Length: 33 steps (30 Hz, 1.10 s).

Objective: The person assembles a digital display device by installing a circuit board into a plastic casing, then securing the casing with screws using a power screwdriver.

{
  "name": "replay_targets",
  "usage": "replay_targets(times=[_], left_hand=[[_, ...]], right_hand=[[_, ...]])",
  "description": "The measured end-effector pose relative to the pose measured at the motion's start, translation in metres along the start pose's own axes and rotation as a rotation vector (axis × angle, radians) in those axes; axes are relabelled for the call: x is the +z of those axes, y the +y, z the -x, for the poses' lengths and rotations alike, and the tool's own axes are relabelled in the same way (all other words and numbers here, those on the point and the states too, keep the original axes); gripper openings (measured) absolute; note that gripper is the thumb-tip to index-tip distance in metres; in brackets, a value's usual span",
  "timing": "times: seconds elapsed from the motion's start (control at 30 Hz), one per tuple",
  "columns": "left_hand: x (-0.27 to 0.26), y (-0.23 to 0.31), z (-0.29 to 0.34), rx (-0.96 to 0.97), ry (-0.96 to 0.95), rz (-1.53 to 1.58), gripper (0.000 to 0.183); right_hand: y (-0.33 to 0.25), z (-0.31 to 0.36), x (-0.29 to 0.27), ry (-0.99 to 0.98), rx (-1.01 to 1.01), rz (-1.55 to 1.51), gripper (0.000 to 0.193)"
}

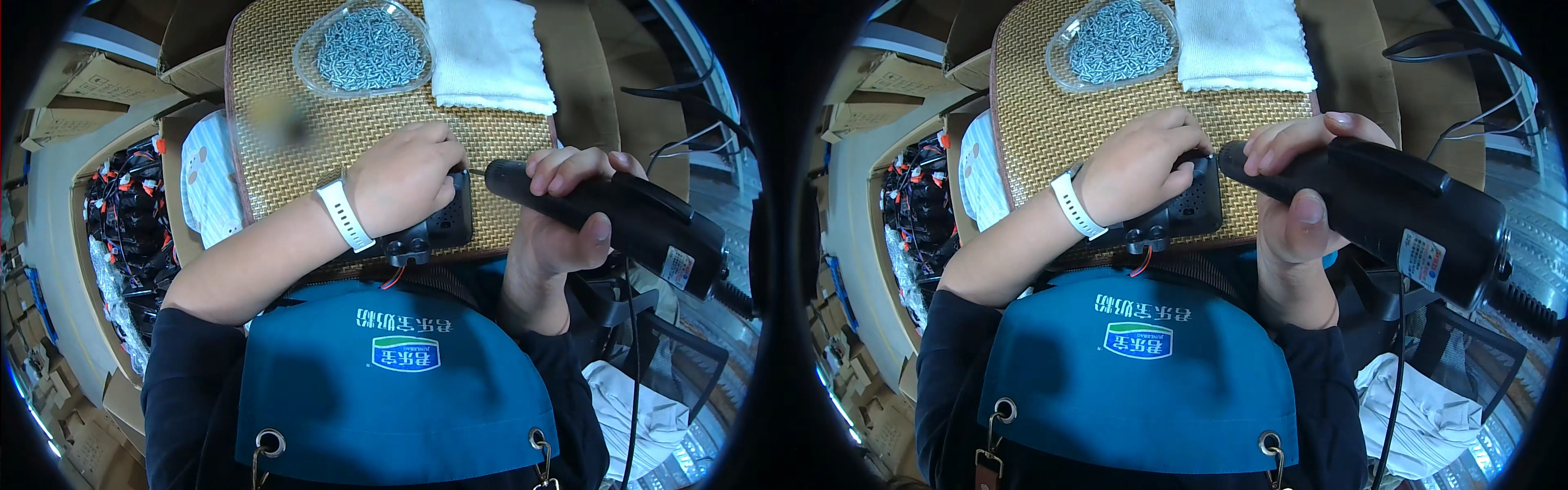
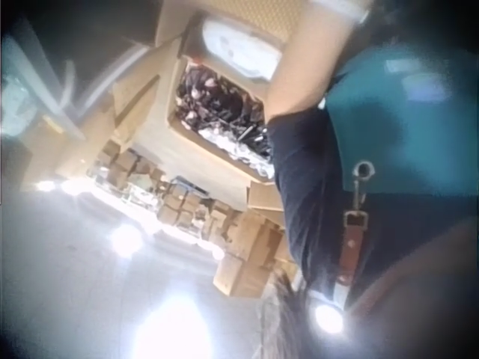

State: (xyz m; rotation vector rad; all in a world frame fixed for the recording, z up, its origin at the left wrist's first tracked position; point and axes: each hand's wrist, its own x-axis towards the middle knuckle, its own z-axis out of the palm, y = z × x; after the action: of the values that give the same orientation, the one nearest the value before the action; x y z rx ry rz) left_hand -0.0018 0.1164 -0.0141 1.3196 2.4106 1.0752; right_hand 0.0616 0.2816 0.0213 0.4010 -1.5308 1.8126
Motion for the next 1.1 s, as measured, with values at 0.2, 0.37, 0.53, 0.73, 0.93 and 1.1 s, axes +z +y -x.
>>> replay_targets(times=[0.2, 0.37, 0.53, 0.73, 0.93, 1.1], left_hand=[[0.002, -0.007, -0.003, 0.021, -0.042, 0.065, 0.023], [0.001, -0.007, -0.005, 0.024, -0.062, 0.073, 0.022], [0.003, -0.009, -0.005, 0.046, -0.065, 0.079, 0.023], [0.003, -0.004, -0.005, 0.042, -0.065, 0.021, 0.021], [0.003, -0.004, -0.005, 0.048, -0.062, 0.043, 0.021], [0.002, -0.003, -0.006, 0.02, -0.073, 0.047, 0.021]], right_hand=[[0.004, 0.001, -0.001, -0.038, 0.013, -0.015, 0.06], [0.004, 0.0, 0.0, -0.009, 0.025, 0.009, 0.06], [0.007, -0.001, -0.002, -0.027, 0.024, 0.005, 0.058], [0.007, 0.001, -0.006, -0.02, 0.047, -0.017, 0.057], [0.005, 0.006, -0.008, -0.012, 0.014, -0.052, 0.058], [0.005, 0.007, -0.008, -0.013, 0.02, -0.058, 0.059]])
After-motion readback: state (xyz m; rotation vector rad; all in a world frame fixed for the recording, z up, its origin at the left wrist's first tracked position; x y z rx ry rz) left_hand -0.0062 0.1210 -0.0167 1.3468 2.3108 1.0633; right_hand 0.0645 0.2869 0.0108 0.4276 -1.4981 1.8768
